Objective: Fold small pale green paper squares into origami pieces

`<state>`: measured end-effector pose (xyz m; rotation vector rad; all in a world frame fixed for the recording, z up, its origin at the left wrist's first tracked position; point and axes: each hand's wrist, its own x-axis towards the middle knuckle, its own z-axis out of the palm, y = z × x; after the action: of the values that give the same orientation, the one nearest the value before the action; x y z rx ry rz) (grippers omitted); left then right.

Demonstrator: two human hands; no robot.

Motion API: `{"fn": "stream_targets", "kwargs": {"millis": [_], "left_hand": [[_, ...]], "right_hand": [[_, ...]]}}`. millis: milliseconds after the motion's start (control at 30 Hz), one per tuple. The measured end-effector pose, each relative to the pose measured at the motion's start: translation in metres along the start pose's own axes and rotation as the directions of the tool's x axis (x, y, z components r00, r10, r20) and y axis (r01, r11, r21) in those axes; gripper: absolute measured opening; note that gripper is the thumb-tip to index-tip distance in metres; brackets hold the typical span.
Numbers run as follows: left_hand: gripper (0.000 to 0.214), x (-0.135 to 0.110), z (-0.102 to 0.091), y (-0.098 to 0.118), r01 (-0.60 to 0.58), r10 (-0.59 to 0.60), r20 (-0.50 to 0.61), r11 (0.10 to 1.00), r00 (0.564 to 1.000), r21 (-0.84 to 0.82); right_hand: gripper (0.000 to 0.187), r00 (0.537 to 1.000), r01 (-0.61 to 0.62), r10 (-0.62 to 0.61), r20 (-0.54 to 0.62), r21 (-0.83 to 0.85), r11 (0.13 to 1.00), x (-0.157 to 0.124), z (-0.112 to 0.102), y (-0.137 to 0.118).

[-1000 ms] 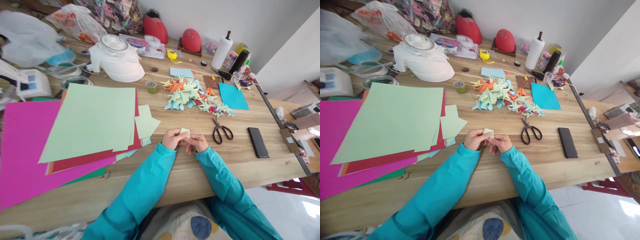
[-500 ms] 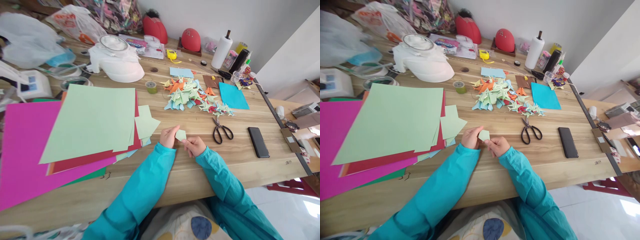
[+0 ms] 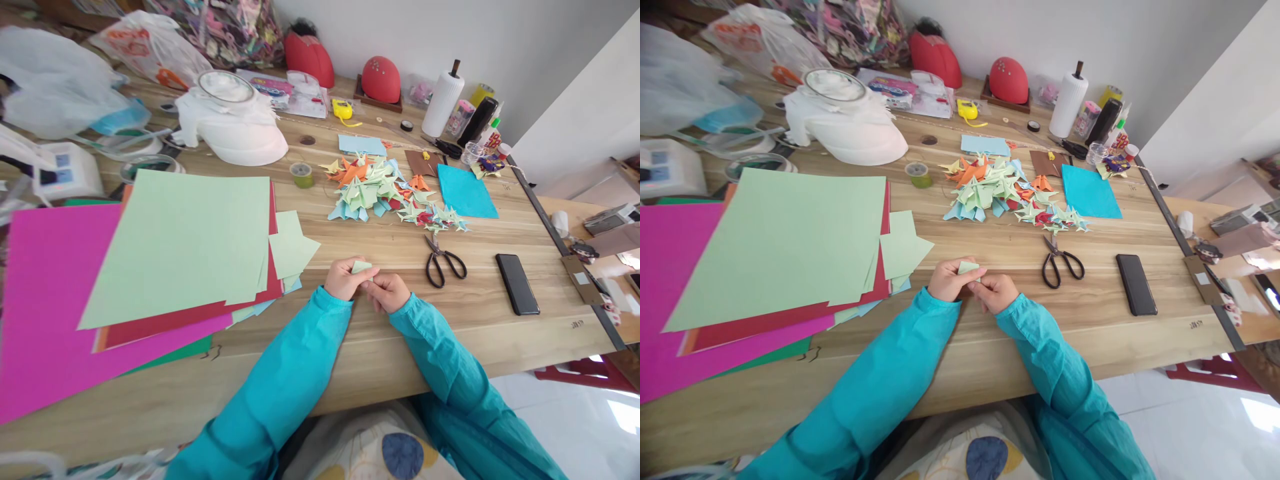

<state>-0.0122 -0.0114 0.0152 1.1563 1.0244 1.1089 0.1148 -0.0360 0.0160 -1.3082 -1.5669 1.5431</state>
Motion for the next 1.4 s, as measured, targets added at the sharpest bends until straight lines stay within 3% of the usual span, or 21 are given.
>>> {"fn": "stream_targets", "kwargs": {"millis": [200,333,400,567,833,1067,1233,1400], "left_hand": [[0.034,-0.005,0.007,0.005,-0.058,0.063,-0.142,0.997,0.988,0.040],[0.039,-0.004,0.006,0.006,0.065,-0.060,-0.171,0.998,0.983,0.025],[0.044,-0.001,0.004,0.004,0.109,-0.104,-0.179,0.994,0.978,0.014],[0.040,0.003,-0.002,-0.001,0.042,-0.052,-0.215,0.998,0.975,-0.051],[0.037,0.000,0.002,0.002,0.003,-0.051,-0.107,0.914,0.993,-0.406],[0.043,-0.001,0.003,-0.002,0.072,-0.046,0.072,0.904,0.996,-0.420],[0.048,0.000,0.002,-0.003,0.102,-0.045,0.136,0.891,0.990,-0.443],[0.044,0.001,0.003,-0.004,0.117,-0.060,0.132,0.869,0.989,-0.482]], "right_hand": [[0.047,0.998,0.045,-0.044,0.041,-0.029,0.999,-0.002,0.000,0.001],[0.047,0.997,0.075,-0.075,-0.003,-0.104,0.992,-0.002,0.000,0.002],[0.047,0.998,0.057,-0.058,-0.008,-0.109,0.992,-0.002,0.001,0.002],[0.050,0.999,-0.032,0.032,-0.014,0.013,0.999,-0.001,0.001,-0.002],[0.054,0.992,-0.067,0.091,-0.085,0.258,0.964,0.002,-0.007,-0.006],[0.052,0.994,-0.086,0.108,-0.028,0.432,0.898,0.003,-0.011,-0.007],[0.050,0.996,-0.094,0.078,0.054,0.526,0.845,0.003,-0.011,-0.008],[0.052,0.996,-0.093,0.082,0.043,0.510,0.855,0.004,-0.010,-0.007]]}}
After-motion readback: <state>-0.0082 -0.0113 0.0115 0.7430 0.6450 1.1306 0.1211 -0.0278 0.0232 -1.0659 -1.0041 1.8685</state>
